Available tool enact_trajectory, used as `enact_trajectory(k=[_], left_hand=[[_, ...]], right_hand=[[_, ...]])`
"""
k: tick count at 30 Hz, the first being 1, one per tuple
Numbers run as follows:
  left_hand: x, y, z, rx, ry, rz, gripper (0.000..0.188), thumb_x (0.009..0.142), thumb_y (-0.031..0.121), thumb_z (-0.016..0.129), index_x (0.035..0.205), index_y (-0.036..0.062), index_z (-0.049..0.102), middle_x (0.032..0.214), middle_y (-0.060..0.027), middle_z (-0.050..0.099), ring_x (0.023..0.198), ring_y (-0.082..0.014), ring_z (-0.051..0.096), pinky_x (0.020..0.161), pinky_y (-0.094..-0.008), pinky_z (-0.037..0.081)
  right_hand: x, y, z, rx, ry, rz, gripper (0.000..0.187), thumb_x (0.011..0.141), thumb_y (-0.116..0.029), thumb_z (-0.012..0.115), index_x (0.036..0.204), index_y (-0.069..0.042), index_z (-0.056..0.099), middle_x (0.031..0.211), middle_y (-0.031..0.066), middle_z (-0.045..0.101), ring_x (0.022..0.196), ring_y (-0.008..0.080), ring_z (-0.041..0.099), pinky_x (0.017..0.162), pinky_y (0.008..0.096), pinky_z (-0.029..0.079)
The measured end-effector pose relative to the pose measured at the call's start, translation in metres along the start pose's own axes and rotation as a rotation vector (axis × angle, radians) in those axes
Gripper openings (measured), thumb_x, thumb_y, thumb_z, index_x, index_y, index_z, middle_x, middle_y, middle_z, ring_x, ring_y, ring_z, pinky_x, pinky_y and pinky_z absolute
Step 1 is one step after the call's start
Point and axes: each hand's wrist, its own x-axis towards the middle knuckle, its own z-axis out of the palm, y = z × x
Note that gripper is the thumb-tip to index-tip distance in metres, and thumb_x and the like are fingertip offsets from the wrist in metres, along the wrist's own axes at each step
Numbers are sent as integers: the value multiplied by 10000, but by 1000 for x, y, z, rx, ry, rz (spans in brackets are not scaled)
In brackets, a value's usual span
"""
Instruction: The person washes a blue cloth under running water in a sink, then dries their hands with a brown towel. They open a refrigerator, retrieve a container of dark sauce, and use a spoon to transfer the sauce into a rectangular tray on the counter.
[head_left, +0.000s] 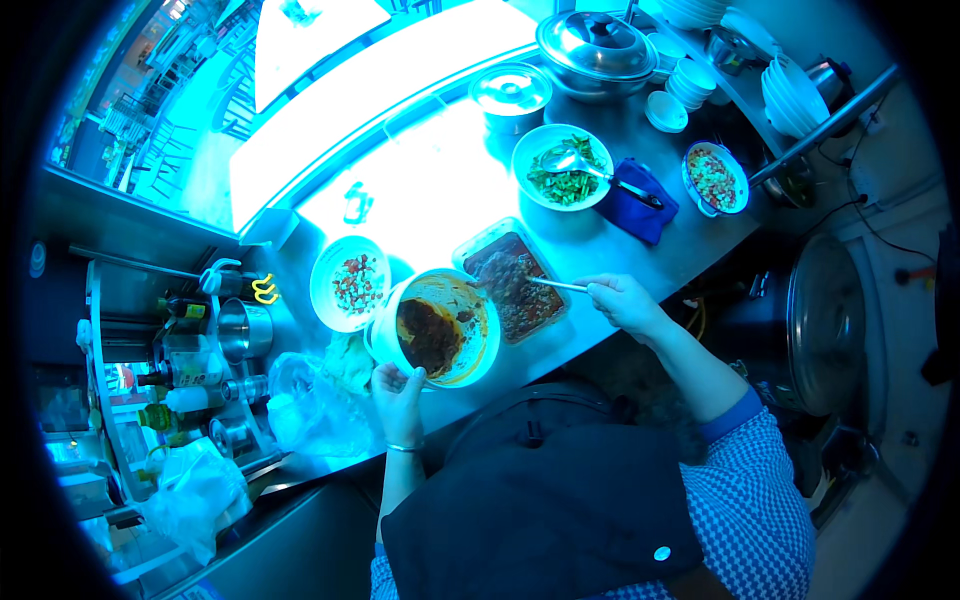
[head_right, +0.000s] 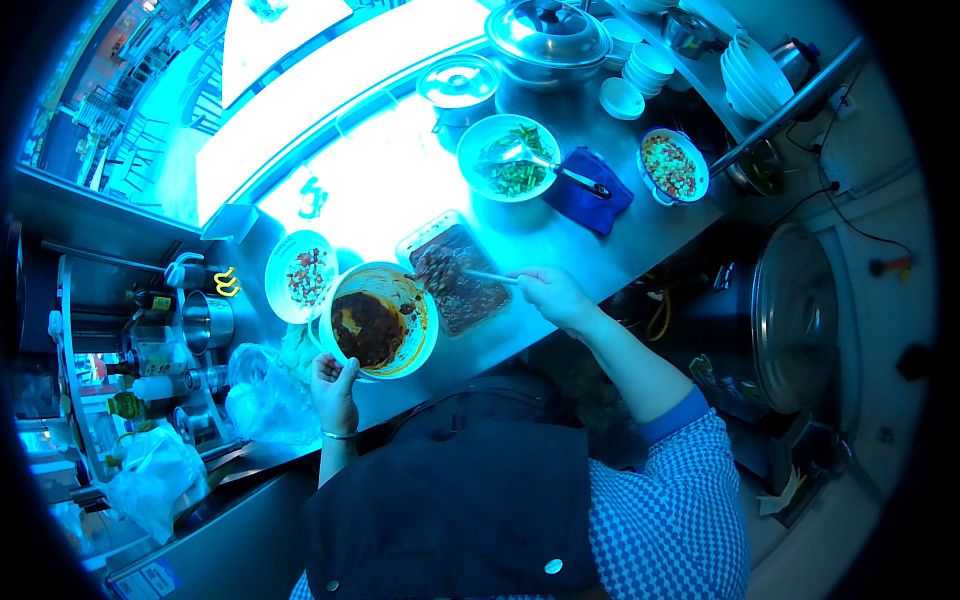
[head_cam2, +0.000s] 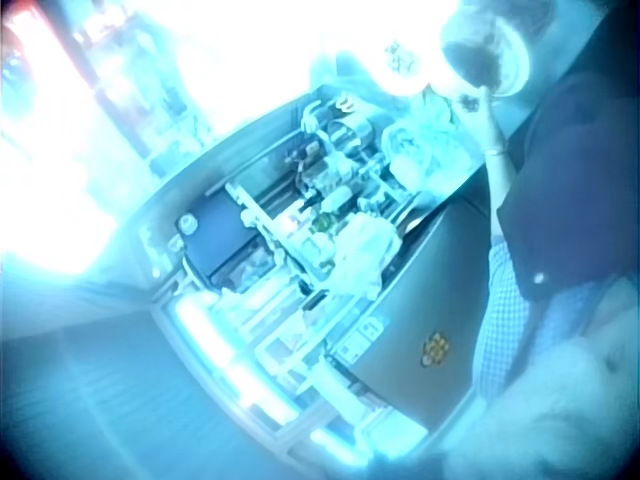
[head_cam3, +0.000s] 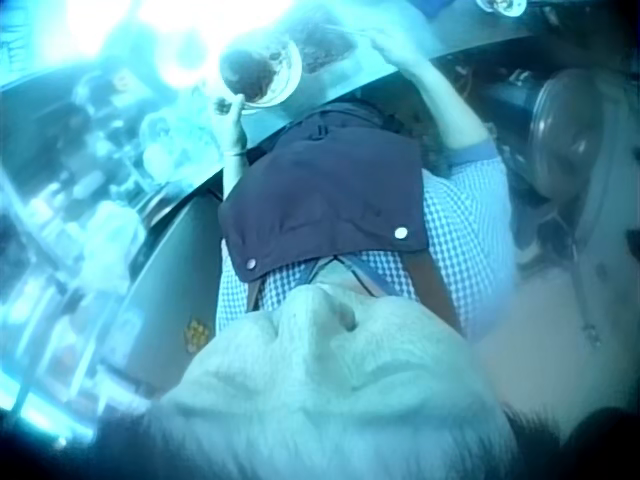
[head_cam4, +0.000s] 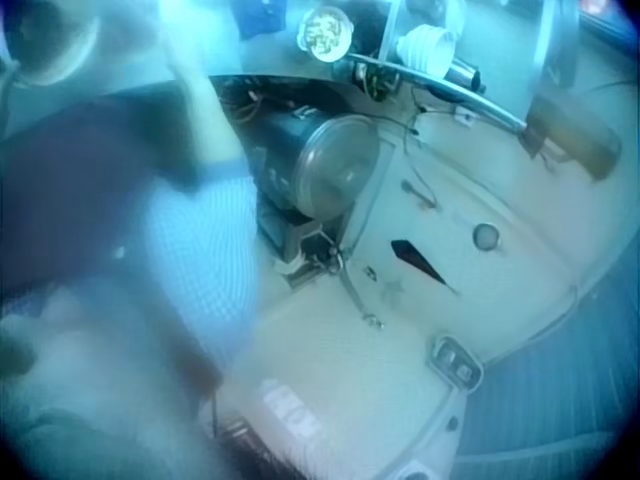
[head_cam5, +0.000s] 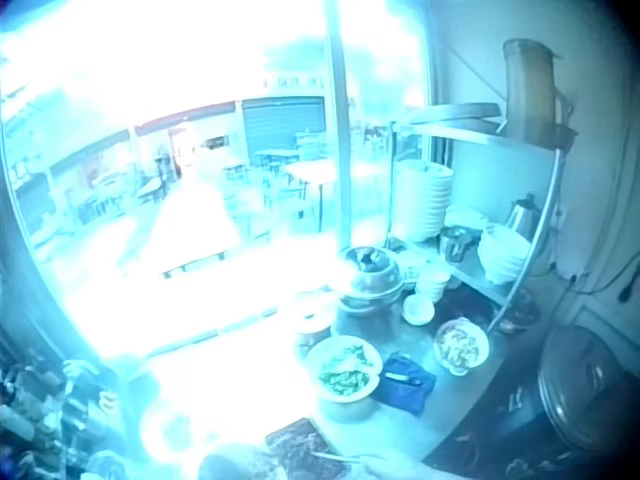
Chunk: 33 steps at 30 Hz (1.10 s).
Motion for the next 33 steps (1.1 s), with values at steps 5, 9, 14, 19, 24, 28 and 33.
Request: enact_trajectory(k=[5, 9, 14, 19, 24, 28, 33], left_hand=[[4, -2, 2, -29, -3, -12, 382, 701, 62, 691, 984, 32, 436, 800, 1, 453, 707, -64, 437, 645, -187, 386], [3, 1, 4, -23, -2, -16, 377, 703, 60, 688, 981, 32, 434, 801, 1, 454, 708, -64, 437, 646, -187, 384], [3, 1, 4, -21, -1, -11, 372, 706, 61, 686, 977, 31, 434, 800, 2, 456, 705, -65, 439, 645, -187, 384], [4, -1, 1, -21, -16, -8, 365, 714, 67, 683, 978, 26, 435, 801, -2, 475, 709, -66, 451, 646, -189, 390], [2, 8, 7, -4, -38, 7, 352, 723, 72, 678, 977, 25, 439, 804, -6, 490, 708, -66, 461, 642, -189, 399], [3, 6, 6, 6, -35, 15, 340, 726, 70, 675, 971, 25, 443, 801, -6, 495, 706, -65, 465, 643, -186, 402], [3, 7, 7, -2, -47, 20, 330, 729, 66, 672, 961, 28, 441, 802, -8, 494, 705, -65, 469, 638, -185, 405]], right_hand=[[25, 57, 8, -945, 213, -732, 292, 808, -120, 488, 1082, -25, 522, 688, 74, 525, 595, 195, 535, 517, 296, 438], [8, 49, 18, -1288, 203, -779, 369, 753, -74, 491, 1119, -29, 484, 796, 104, 545, 658, 222, 560, 541, 314, 458], [-3, 52, 11, -1316, 251, -822, 399, 743, -53, 487, 1141, -34, 474, 780, 81, 540, 659, 215, 559, 535, 315, 459], [-20, 32, 16, -1067, 337, -839, 434, 732, -40, 501, 1164, -48, 464, 772, 89, 536, 637, 216, 555, 526, 325, 454], [-14, 29, 29, -974, 194, -1022, 442, 719, -36, 502, 1159, -61, 465, 704, 69, 491, 577, 200, 525, 480, 313, 423], [-5, 22, 48, -1123, 211, -1079, 421, 722, -52, 493, 1143, -64, 472, 634, 45, 438, 532, 188, 500, 457, 299, 408], [-8, 40, 58, -1144, 52, -995, 408, 742, -50, 518, 1148, -55, 483, 651, 56, 476, 552, 201, 522, 468, 304, 438]])
